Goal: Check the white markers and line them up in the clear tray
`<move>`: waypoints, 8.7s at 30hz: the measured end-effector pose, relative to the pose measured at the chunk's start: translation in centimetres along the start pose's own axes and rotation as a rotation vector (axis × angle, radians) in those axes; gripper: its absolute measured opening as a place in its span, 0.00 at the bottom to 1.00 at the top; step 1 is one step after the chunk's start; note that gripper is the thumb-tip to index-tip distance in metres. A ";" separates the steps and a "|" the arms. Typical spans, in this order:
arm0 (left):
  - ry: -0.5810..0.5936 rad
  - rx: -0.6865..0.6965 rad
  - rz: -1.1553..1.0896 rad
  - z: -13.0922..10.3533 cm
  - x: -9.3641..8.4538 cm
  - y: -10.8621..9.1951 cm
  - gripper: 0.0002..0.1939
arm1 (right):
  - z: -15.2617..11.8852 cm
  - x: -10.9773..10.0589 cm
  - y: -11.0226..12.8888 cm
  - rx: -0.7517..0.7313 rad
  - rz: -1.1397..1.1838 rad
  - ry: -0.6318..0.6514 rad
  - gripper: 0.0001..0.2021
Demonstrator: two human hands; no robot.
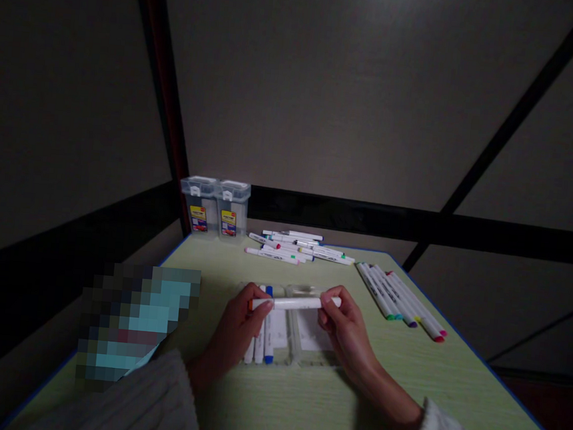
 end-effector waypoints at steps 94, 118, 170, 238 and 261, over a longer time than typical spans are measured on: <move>-0.364 -0.015 -0.402 1.3 -3.2 0.0 0.27 | -3.9 4.2 2.8 -0.584 -0.808 0.492 0.12; -0.058 -0.035 0.045 1.3 -0.8 1.6 0.26 | -6.6 6.7 2.2 -0.880 -1.215 0.755 0.17; 0.163 0.181 0.490 1.0 0.5 1.8 0.20 | -5.5 6.1 1.7 -0.688 -1.201 0.625 0.18; 0.102 0.201 0.458 1.2 0.4 1.3 0.18 | -4.3 5.5 1.4 -0.588 -1.205 0.610 0.19; 0.092 0.053 0.399 1.3 0.3 2.5 0.16 | -3.5 4.7 1.7 -0.596 -1.261 0.481 0.23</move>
Point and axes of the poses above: each hand's wrist, its own z-axis towards the middle knuckle, its own x-axis out of the palm, y = z × x, the point moved 7 cm from there along z, towards the middle knuckle, and after that the axes turned 6 degrees about -z, right-handed, at the moved point
